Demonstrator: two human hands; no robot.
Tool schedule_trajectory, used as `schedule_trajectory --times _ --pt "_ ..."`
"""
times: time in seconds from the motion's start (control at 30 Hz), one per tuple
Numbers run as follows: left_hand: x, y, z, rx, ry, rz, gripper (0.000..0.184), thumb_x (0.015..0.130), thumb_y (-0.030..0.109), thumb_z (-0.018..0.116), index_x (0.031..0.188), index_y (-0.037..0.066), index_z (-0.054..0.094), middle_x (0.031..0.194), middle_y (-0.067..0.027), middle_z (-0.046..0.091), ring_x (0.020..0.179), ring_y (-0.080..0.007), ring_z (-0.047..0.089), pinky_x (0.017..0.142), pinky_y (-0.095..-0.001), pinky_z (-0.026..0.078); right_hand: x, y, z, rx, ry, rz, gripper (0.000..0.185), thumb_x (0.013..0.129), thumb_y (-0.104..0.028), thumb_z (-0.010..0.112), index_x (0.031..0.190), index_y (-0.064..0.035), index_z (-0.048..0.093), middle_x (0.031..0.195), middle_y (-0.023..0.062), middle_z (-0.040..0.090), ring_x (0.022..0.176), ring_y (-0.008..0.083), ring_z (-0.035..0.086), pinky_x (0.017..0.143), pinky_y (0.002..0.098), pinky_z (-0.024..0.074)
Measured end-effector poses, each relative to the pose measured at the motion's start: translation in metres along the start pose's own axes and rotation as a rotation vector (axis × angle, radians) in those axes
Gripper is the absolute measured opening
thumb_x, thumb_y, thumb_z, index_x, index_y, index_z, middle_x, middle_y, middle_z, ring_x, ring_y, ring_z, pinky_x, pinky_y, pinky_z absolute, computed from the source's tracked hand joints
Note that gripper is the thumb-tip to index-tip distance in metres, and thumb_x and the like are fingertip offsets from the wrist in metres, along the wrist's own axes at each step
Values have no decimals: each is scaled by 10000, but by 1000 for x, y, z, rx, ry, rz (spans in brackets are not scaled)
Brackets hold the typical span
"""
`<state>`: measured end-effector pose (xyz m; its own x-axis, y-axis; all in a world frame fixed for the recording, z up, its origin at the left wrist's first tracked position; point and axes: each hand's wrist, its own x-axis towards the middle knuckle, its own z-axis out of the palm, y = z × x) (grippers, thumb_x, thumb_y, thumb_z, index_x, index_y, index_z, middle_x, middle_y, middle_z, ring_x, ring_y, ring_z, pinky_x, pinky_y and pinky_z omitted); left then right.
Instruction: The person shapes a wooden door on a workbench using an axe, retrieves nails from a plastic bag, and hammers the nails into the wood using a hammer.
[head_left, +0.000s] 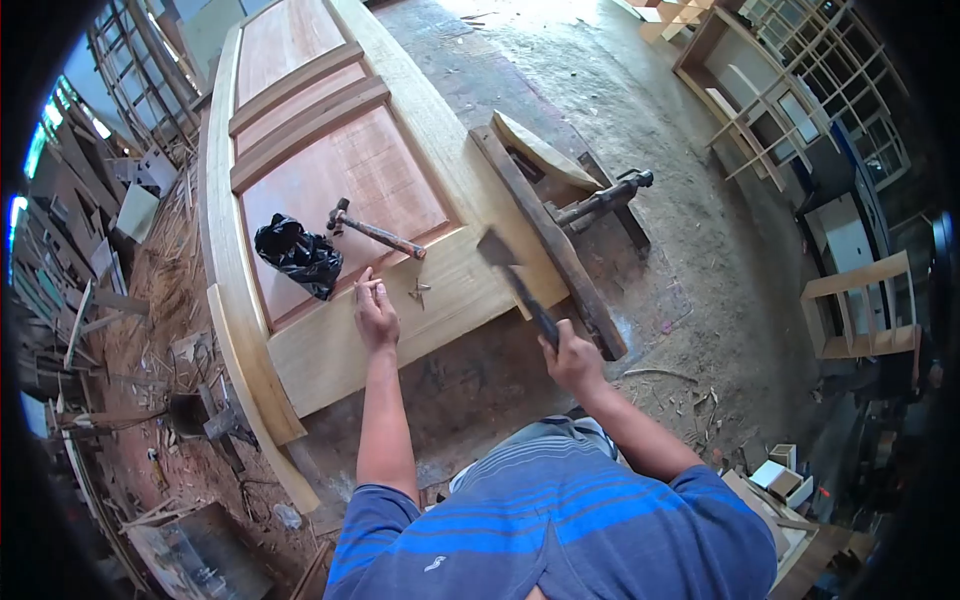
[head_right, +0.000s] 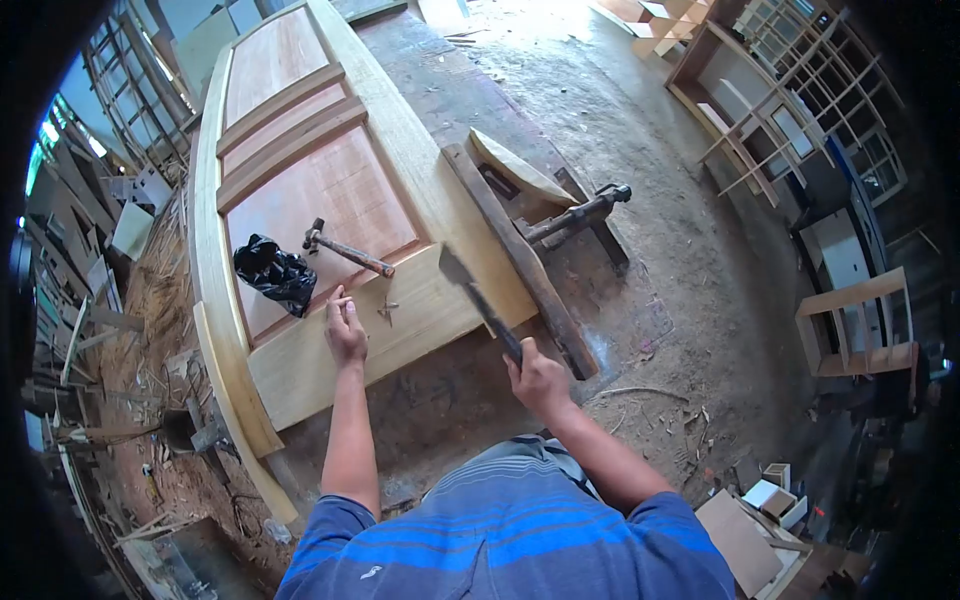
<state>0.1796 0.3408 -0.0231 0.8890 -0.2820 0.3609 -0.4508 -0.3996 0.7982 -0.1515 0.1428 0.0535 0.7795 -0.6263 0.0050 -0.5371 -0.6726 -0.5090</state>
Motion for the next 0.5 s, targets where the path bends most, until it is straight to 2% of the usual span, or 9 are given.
schedule_trajectory --times 0.03,0.13,0.27,0.33,0.4,0.5 --pt "2 0 0 7 -6 -6 157 1103 133 560 1125 -1 639 1443 -255 677 1302 -442 650 1096 -508 516 3 0 2 -111 -143 96 358 1067 -346 665 1168 -43 504 794 275 736 772 515 741 671 613 588" --pt "3 6 0 -7 -3 9 160 1103 131 561 1129 -7 638 1446 -258 674 1306 -441 652 1104 -506 515 6 -7 -1 -95 -175 94 387 1071 -366 651 1195 -39 487 803 282 743 782 515 749 695 620 595" --pt "-2 2 -2 -52 -2 -1 163 1101 131 565 1136 -12 636 1450 -260 673 1313 -439 655 1109 -501 513 23 -24 8 197 -116 1 409 1074 -386 651 1173 1 564 896 336 740 787 524 740 696 627 576" --pt "-4 4 -4 -22 -5 10 200 1112 163 558 1139 -21 632 1449 -271 669 1322 -439 648 1110 -498 508 48 -43 33 245 -41 -116 447 1083 -419 654 1128 24 604 873 308 741 723 457 761 684 581 587" --pt "-5 7 -4 -16 44 33 225 1121 182 545 1141 -27 628 1430 -278 669 1309 -439 647 1103 -500 506 83 -89 19 692 -415 106 479 1102 -444 636 1080 34 620 807 221 734 624 339 754 610 499 604" --pt "-12 18 -16 65 76 -163 249 1132 204 524 1139 -30 610 1372 -279 669 1273 -440 642 1090 -507 496 127 -143 47 753 -551 147 476 1116 -456 612 1073 17 636 742 88 683 591 200 715 550 399 589"
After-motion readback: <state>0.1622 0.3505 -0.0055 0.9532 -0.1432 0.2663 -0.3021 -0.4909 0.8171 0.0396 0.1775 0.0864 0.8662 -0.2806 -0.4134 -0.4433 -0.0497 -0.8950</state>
